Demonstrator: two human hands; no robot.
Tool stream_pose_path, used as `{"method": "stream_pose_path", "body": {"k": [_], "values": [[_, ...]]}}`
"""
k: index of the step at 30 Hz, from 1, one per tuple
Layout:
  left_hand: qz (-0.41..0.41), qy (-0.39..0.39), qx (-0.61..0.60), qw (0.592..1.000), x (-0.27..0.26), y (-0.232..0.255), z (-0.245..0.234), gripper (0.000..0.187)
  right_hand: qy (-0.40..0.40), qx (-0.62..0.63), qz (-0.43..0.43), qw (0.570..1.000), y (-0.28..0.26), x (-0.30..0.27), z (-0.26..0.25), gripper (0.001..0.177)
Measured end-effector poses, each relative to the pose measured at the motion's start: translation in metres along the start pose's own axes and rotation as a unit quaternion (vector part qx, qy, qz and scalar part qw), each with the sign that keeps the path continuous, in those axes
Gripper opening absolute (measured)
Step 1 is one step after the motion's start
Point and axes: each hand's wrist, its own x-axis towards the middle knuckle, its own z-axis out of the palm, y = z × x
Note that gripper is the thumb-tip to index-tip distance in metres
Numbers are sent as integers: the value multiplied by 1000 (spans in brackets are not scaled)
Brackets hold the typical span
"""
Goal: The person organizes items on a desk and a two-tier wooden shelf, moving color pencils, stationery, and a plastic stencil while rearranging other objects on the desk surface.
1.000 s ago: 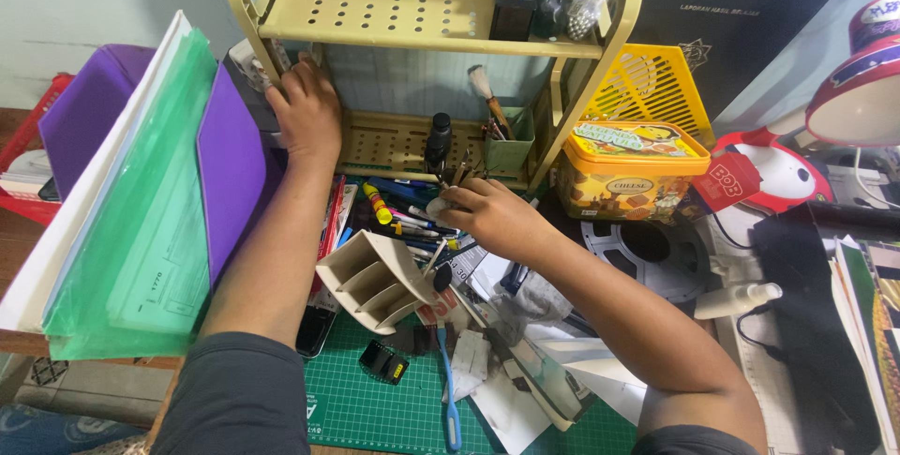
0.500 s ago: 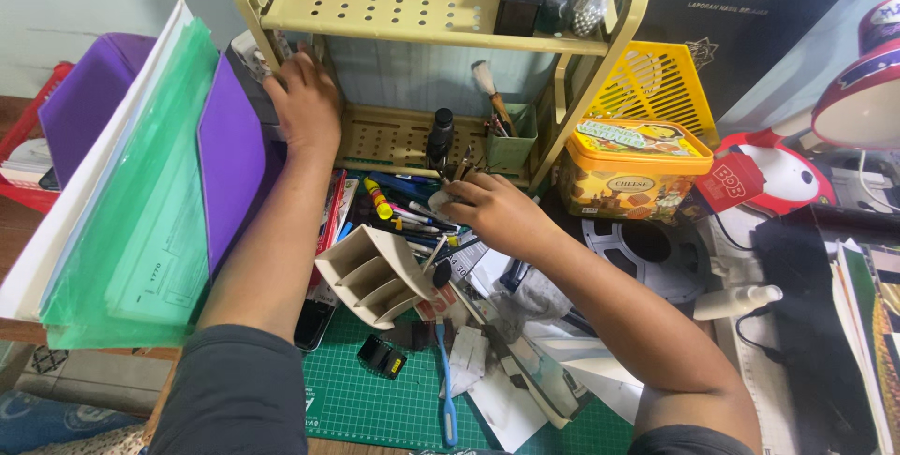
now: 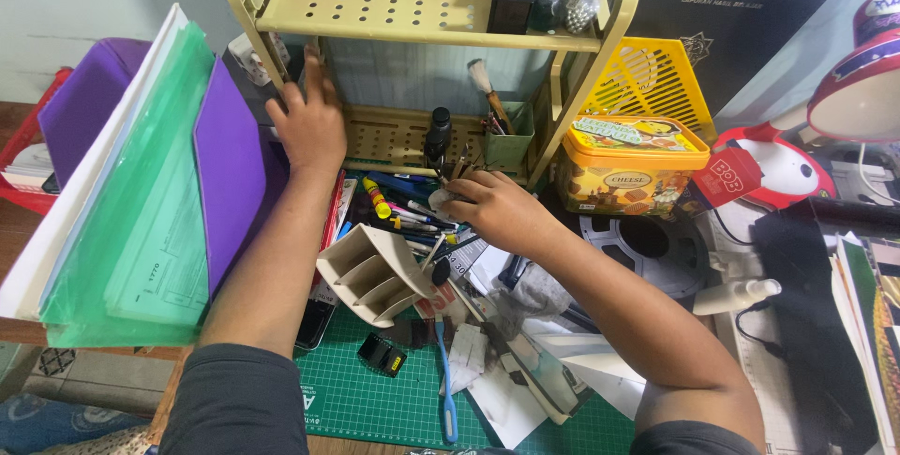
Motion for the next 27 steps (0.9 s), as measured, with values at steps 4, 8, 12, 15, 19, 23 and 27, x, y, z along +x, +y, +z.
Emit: {"method": "stream_pose_path", "body": {"k": [4, 8, 12, 15, 19, 23, 27], "values": [[-1, 22, 6, 1000, -4, 3, -20, 45, -10, -1, 3, 1000, 1, 0, 2, 28], [-8, -4, -86, 996, 2, 6, -59, 30, -6, 6, 0, 1000, -2, 4, 2, 27], [-62, -44, -275, 958, 6, -2, -115, 37, 13, 1, 6, 1000, -7, 7, 0, 31], [-103, -36, -387, 916, -4, -6, -163, 34, 32, 6, 17, 999, -9, 10, 2, 29], [-192, -124, -518, 824, -30, -4, -210, 32, 69, 51, 61, 994, -13, 5, 3, 7], [-151, -88, -525, 833, -62, -9, -224, 30, 54, 60, 108, 991, -25, 1, -5, 5], [-112, -26, -469, 875, -99, -19, -220, 30, 33, 91, 114, 989, -47, -9, -16, 6]]}}
